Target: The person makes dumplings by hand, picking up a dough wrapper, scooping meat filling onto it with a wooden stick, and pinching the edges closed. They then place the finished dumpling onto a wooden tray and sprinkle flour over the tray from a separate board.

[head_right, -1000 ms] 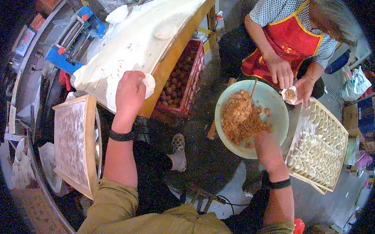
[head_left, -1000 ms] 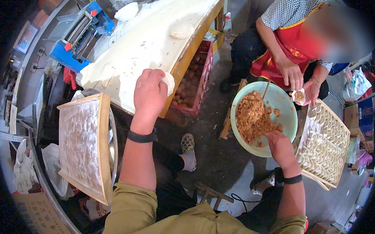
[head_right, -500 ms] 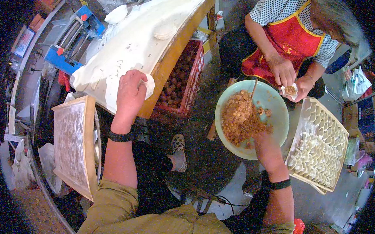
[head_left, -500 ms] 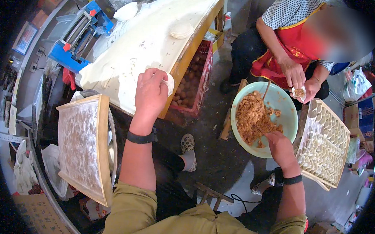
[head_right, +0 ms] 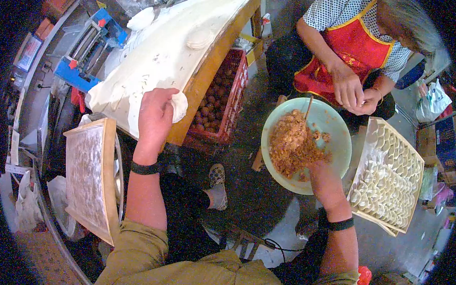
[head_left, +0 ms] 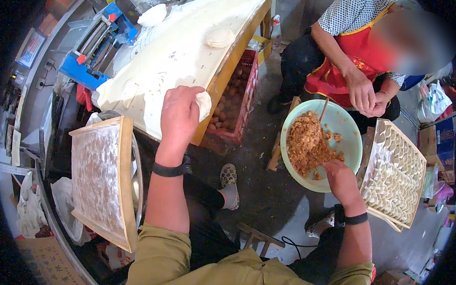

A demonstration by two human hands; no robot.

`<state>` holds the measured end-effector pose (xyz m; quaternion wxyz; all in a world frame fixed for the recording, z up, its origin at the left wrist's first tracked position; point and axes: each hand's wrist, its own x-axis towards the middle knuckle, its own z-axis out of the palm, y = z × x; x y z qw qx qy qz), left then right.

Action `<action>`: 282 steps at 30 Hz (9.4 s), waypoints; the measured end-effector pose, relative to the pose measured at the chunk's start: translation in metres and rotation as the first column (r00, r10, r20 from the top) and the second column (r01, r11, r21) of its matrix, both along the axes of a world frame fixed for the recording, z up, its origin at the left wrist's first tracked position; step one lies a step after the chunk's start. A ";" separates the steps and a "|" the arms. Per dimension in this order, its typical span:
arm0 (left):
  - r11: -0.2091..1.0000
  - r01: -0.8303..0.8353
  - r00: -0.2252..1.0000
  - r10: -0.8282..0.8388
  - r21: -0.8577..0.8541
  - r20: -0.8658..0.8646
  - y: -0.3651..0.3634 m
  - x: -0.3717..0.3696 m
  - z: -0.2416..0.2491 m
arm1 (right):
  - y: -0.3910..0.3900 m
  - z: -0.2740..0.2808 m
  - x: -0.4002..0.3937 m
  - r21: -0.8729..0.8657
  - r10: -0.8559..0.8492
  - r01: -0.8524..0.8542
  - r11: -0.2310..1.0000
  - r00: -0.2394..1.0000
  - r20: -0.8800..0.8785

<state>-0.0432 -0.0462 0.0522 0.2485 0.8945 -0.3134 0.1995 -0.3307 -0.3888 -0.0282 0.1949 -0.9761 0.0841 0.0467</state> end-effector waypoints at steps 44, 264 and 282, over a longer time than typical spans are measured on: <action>0.942 -0.332 0.930 0.318 -0.052 -0.183 0.005 0.000 -0.006 | -0.006 -0.010 -0.003 -0.047 0.008 -0.006 0.999 0.999 0.043; 0.345 -0.741 -0.041 -0.879 -0.576 -0.475 -0.184 -0.120 -0.064 | -0.001 -0.011 0.014 -0.193 -0.053 0.083 0.978 0.986 0.158; 0.422 -0.719 -0.356 -0.906 -0.552 -0.229 -0.189 -0.169 -0.049 | 0.022 0.040 -0.002 -0.292 0.280 -0.106 0.951 0.700 0.657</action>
